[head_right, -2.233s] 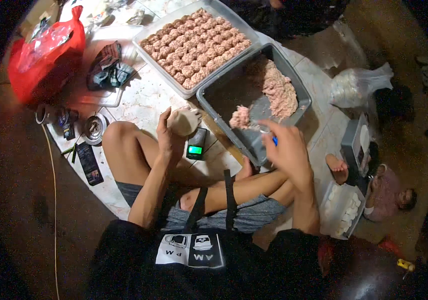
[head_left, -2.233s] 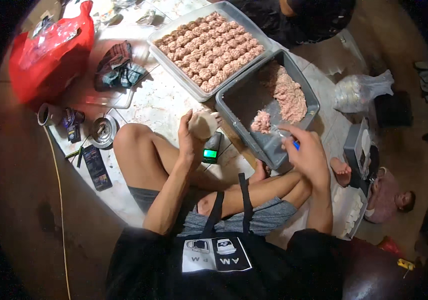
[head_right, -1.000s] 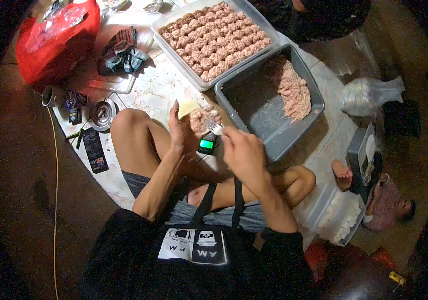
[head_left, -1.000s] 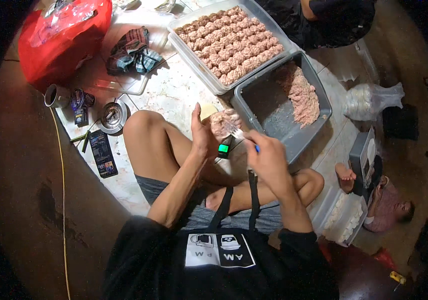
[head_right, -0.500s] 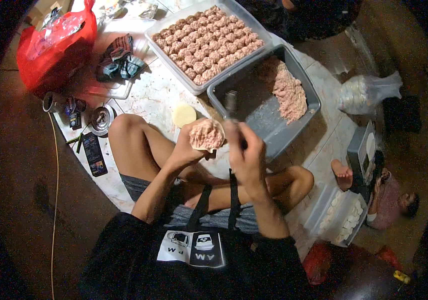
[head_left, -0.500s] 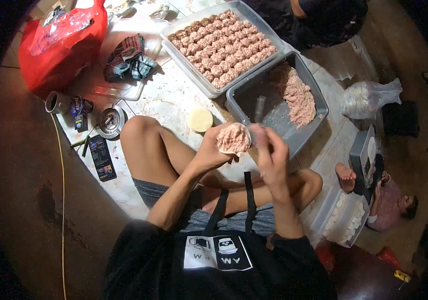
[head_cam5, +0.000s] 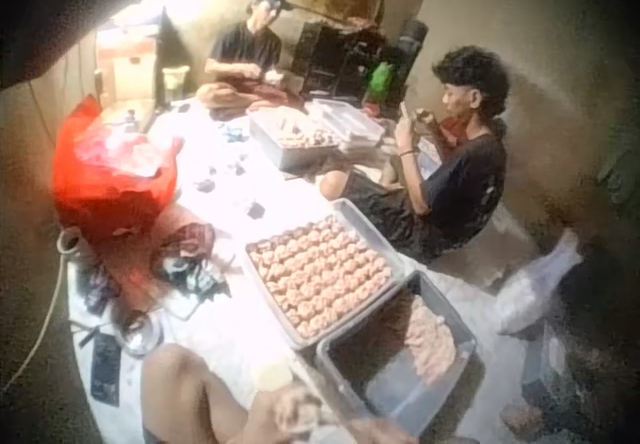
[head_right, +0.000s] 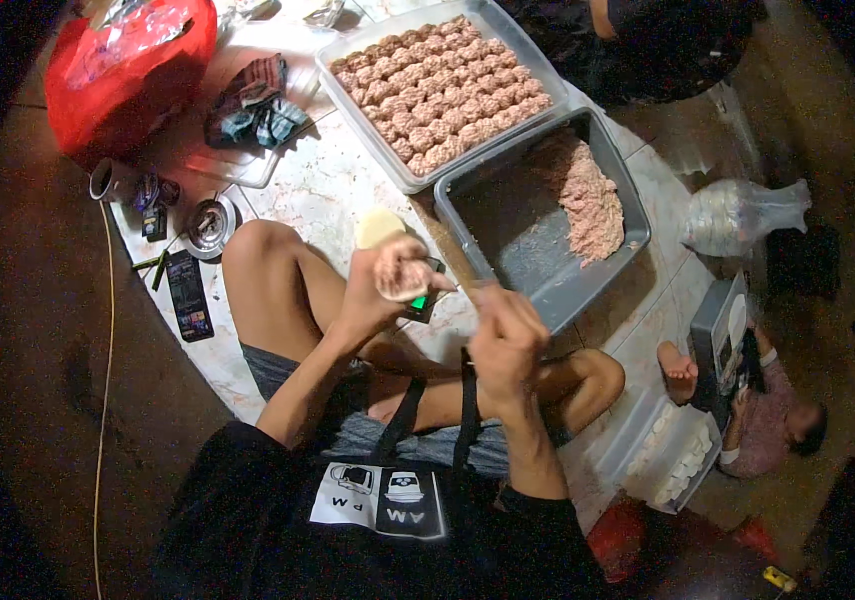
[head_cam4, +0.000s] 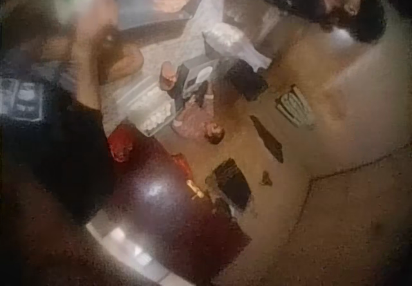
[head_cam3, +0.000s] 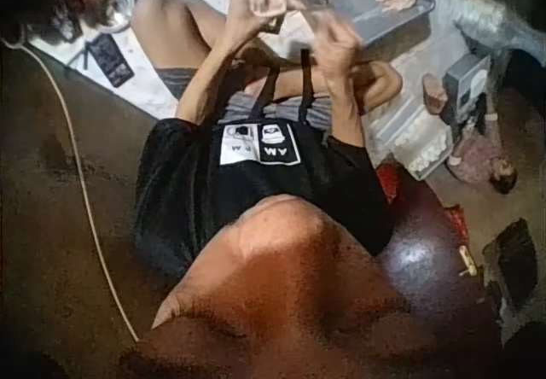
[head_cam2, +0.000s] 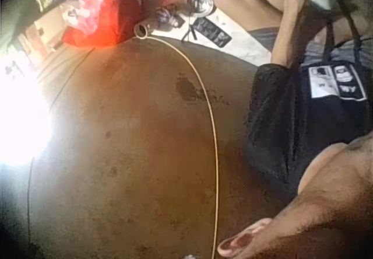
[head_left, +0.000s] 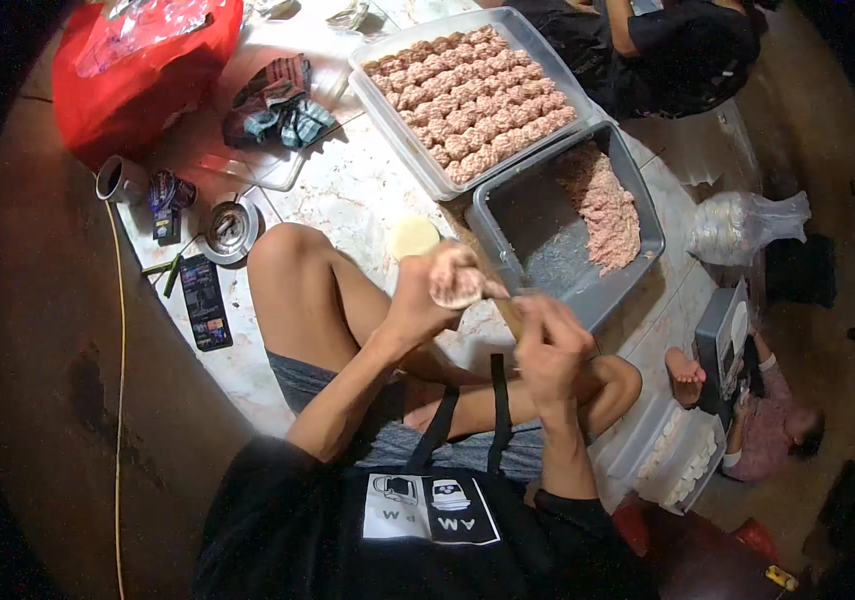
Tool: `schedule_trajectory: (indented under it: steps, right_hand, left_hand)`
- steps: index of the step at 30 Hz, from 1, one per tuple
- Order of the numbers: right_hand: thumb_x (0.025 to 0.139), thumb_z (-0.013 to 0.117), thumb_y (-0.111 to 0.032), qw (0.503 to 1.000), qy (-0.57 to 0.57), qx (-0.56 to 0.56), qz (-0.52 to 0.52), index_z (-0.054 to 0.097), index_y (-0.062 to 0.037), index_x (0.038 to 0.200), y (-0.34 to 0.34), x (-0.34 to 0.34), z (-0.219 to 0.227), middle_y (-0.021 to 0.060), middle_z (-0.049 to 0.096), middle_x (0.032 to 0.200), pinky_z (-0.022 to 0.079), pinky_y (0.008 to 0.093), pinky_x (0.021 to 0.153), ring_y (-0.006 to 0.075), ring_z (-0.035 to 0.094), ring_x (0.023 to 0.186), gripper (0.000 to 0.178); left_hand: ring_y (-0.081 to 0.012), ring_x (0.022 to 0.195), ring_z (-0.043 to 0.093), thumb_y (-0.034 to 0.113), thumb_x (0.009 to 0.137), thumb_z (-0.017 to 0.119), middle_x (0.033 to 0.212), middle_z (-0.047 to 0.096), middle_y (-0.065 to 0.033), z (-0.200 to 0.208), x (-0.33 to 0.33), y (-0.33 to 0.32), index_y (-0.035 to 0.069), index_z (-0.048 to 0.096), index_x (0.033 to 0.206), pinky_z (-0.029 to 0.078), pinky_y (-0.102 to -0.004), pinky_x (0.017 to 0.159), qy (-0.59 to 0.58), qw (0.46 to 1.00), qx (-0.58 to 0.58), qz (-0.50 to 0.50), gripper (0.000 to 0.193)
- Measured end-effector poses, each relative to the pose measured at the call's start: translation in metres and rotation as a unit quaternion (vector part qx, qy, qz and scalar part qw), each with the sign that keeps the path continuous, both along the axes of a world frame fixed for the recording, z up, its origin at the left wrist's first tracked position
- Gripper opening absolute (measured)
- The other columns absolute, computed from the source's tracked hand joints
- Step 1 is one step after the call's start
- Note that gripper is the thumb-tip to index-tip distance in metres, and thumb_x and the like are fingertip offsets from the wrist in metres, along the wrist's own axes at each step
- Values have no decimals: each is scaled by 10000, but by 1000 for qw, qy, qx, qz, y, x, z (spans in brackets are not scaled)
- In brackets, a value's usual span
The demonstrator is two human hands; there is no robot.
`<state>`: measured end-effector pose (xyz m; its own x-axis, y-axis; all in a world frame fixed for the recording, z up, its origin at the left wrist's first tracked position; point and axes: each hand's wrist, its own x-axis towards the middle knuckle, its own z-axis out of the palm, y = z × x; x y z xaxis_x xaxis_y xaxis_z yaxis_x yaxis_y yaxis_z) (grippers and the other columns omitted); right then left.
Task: The person prepares food by using a fork to scoop meat paste from a container onto small pieces of dough, weighing each portion on a digital scale, and then rolling the dough around the meat into balls and placing them into a storage tray. Once the tray is full, the person places a lid on it.
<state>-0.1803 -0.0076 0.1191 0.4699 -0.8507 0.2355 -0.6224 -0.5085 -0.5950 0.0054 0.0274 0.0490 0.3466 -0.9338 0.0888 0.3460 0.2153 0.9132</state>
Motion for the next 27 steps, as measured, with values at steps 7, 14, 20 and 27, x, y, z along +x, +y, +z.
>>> schedule_trajectory:
  steps: [7,14,20,27]
  right_hand:
    - [857,673,33,999,30,-22,-15,734,54,1083,18,9,18,183,735,922,560,444,740,377,698,825,235]
    - [886,668,48,1000,28,-7,-2,716,49,1003,18,8,20,195,717,883,546,427,707,363,694,789,126]
    - [908,662,29,995,-55,79,-13,717,33,948,31,7,0,195,714,841,534,426,695,376,698,743,68]
    - [900,667,20,998,58,10,-21,717,51,948,33,11,19,205,694,832,534,415,658,378,703,740,76]
  left_hand:
    - [-77,862,523,155,655,1036,972,604,29,10,-1,0,12,641,1125,462,-246,767,-75,993,0,88,630]
    - [-45,857,531,101,668,1017,972,580,25,0,4,5,15,583,1196,480,-222,746,79,997,-8,-21,688]
    - [-58,776,577,25,818,874,861,627,9,6,-4,5,-1,641,1001,490,-230,670,206,978,20,-8,298]
    - [-81,807,559,177,719,998,887,625,-26,-1,-8,2,3,623,970,496,-247,750,22,997,52,61,484]
